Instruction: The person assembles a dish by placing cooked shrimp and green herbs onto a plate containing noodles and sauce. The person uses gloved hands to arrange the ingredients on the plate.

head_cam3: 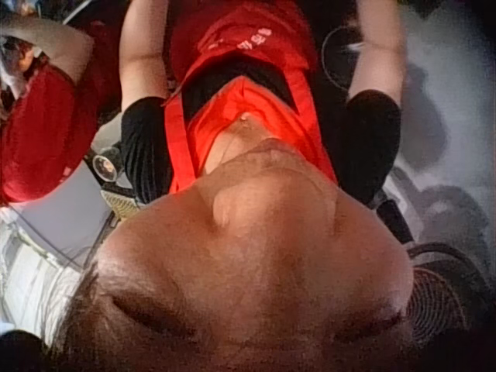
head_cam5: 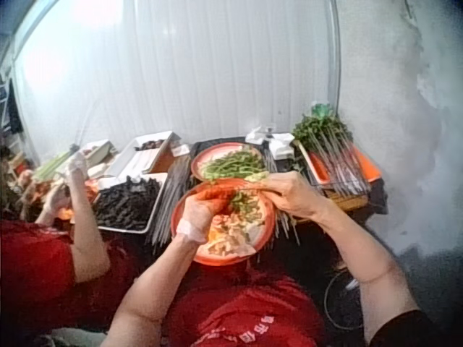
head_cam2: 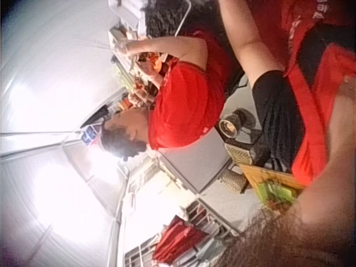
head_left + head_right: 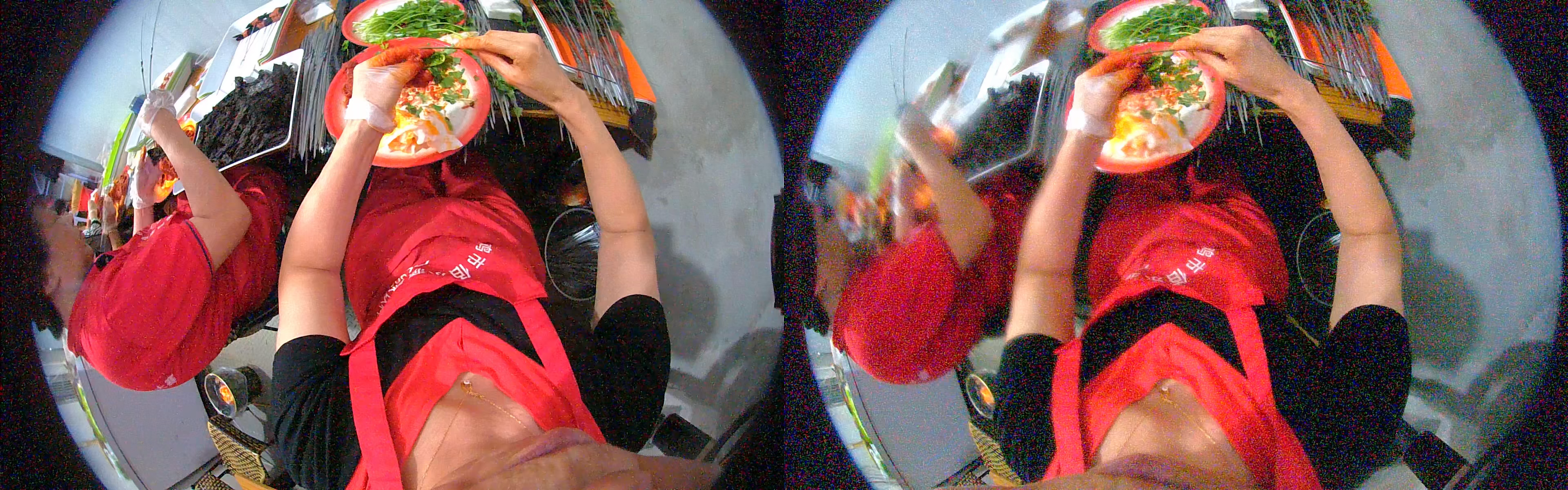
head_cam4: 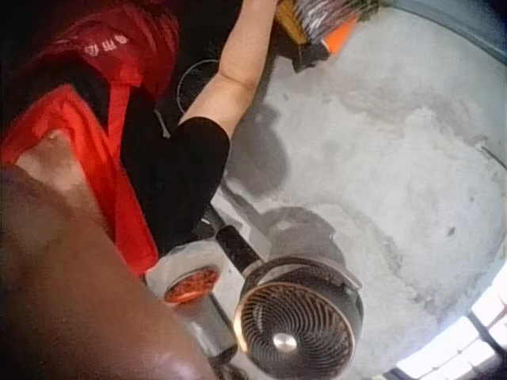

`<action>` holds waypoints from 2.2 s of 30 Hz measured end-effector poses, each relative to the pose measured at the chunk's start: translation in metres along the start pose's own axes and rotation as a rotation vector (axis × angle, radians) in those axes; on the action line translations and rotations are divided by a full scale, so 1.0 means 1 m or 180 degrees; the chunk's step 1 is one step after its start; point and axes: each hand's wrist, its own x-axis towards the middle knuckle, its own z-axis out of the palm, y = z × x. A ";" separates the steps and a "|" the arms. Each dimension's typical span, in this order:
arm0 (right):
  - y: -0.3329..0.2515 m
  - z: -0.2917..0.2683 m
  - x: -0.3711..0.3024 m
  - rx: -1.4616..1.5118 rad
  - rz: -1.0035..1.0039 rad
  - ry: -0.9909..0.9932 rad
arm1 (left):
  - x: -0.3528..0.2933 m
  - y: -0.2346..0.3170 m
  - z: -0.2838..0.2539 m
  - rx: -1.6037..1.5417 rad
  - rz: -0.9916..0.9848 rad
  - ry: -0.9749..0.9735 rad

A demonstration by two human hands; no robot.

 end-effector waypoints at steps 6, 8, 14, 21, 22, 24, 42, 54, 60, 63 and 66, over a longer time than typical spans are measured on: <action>0.007 0.011 -0.003 -0.0072 -0.0217 0.0009 | -0.006 0.007 0.003 0.0386 0.0198 -0.0189; 0.009 0.011 -0.004 -0.0015 -0.0240 -0.0016 | -0.008 0.012 0.004 0.0610 0.0176 -0.0335; 0.007 0.010 -0.004 0.0231 -0.0227 -0.0133 | -0.004 0.006 -0.001 0.0493 0.0068 -0.0406; 0.010 0.010 -0.007 0.0192 -0.0231 -0.0159 | -0.010 0.014 0.001 0.0891 0.0027 -0.0414; 0.010 0.010 -0.007 0.0186 -0.0243 -0.0149 | -0.010 0.013 0.000 0.0722 -0.0037 -0.0461; 0.009 0.010 -0.007 0.0192 -0.0244 -0.0156 | -0.008 0.008 -0.006 0.0383 -0.0165 -0.0555; 0.009 0.016 -0.016 -0.0989 -0.0775 0.0230 | 0.006 -0.013 -0.007 -0.1329 -0.0870 -0.0587; 0.010 -0.006 -0.023 -0.0494 0.0254 0.0179 | 0.004 -0.004 -0.006 -0.0073 0.0075 0.0166; -0.021 -0.011 -0.014 -0.0627 0.0167 0.0431 | 0.002 0.001 0.003 0.1929 0.1333 0.0356; -0.019 0.000 -0.010 -0.0750 -0.0068 0.0467 | -0.008 0.010 0.013 0.2386 0.1604 0.0404; -0.021 -0.001 -0.013 -0.0987 -0.0064 0.0320 | -0.004 0.008 0.007 0.2188 0.1414 0.0485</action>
